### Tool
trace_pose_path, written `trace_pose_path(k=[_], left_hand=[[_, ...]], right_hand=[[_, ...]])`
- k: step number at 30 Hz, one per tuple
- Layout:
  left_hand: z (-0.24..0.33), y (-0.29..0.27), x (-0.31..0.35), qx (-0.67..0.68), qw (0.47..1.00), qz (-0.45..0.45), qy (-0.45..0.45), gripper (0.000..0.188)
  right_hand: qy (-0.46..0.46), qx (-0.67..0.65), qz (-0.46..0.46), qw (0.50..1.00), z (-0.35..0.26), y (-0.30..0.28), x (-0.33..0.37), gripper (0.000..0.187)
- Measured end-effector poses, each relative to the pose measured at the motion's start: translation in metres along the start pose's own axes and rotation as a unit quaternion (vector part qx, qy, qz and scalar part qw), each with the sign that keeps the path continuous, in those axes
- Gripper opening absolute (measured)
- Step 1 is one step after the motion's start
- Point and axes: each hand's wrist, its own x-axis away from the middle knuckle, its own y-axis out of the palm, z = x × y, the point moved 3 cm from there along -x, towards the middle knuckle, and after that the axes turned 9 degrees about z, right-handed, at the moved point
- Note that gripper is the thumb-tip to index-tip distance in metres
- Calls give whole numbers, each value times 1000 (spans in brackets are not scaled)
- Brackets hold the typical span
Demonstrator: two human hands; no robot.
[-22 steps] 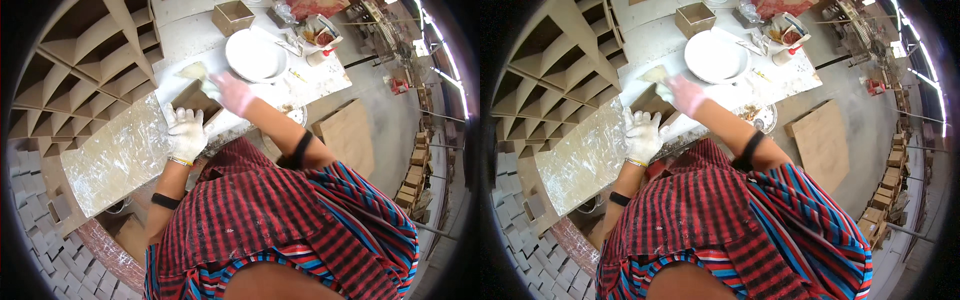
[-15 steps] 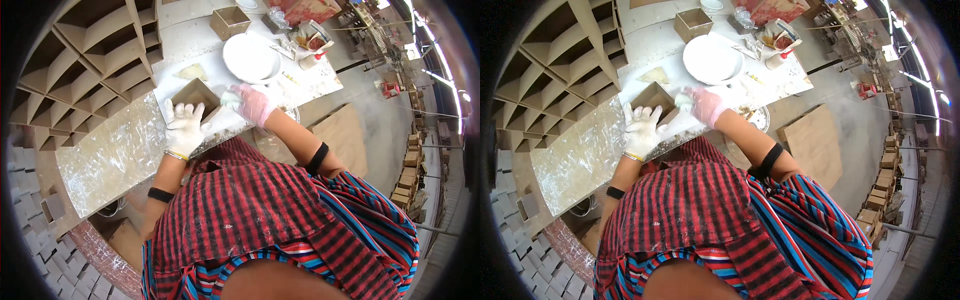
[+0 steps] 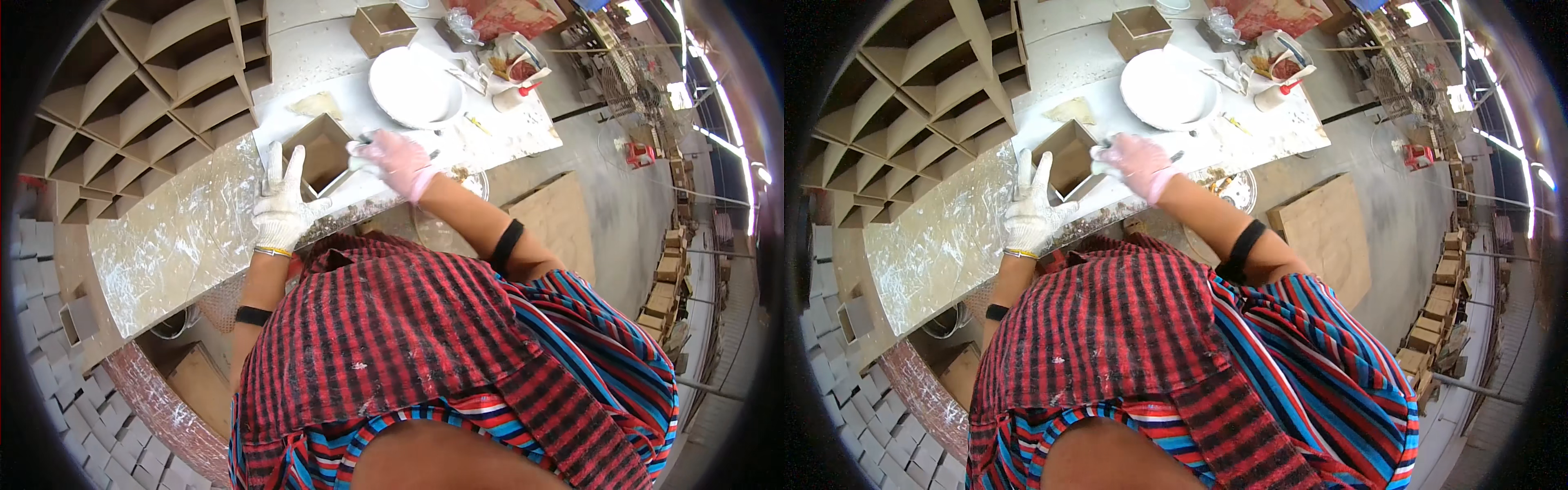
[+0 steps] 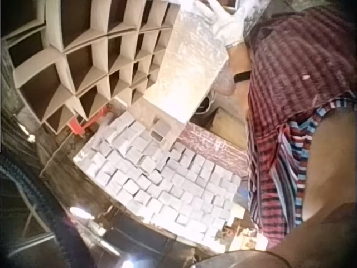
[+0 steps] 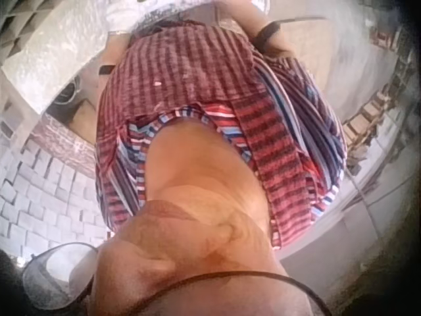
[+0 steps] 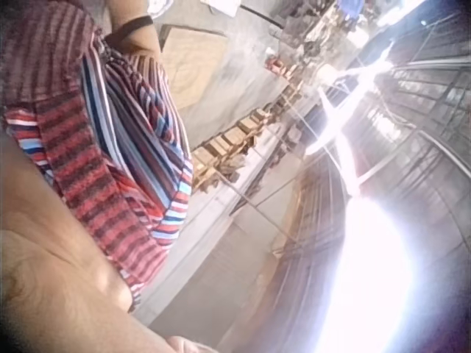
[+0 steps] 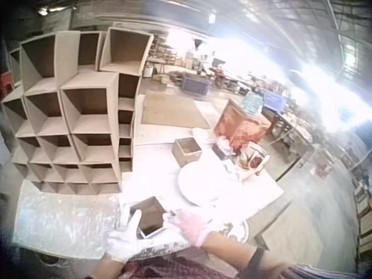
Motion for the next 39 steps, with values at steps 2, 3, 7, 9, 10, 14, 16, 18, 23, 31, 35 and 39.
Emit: trace_pose_path(k=[2, 3, 7, 9, 10, 14, 16, 18, 23, 31, 35, 39], left_hand=[[2, 1, 1, 14, 1000, -2, -15, 92], [2, 3, 1, 16, 1000, 5, -9, 92], [4, 10, -1, 14, 1000, 4, -6, 91], [0, 9, -3, 0, 1000, 1, -8, 91], [0, 10, -2, -4, 1000, 4, -12, 91], [8, 4, -1, -25, 999, -13, -43, 96], [4, 8, 4, 2, 997, 18, -78, 99], [-6, 20, 17, 62, 986, 95, -120, 100], [-13, 50, 27, 77, 966, 53, -242, 100], [-50, 107, 49, 122, 971, 50, -199, 64], [2, 53, 28, 33, 981, 87, -173, 71], [2, 53, 31, 77, 963, 35, -257, 78]], right_hand=[[-126, 98, 20, 987, 17, -1, 1, 40], [-130, 54, 75, 987, 18, 3, -1, 46], [-188, -1, 24, 982, -5, 19, -1, 46], [-99, -30, -20, 994, 21, 18, 2, 39], [-56, -41, -43, 997, 39, 16, 4, 36], [-152, 54, 3, 987, 59, -8, -3, 38], [-113, 1, -21, 993, 41, -19, -23, 46], [-128, -43, -12, 991, 13, -22, -48, 46], [-115, -91, -82, 986, -34, 28, -99, 41], [-240, -38, -248, 938, -36, 40, -37, 29], [-119, -237, -231, 936, -29, 33, -70, 37], [-142, -22, -257, 956, -35, 48, -79, 39]])
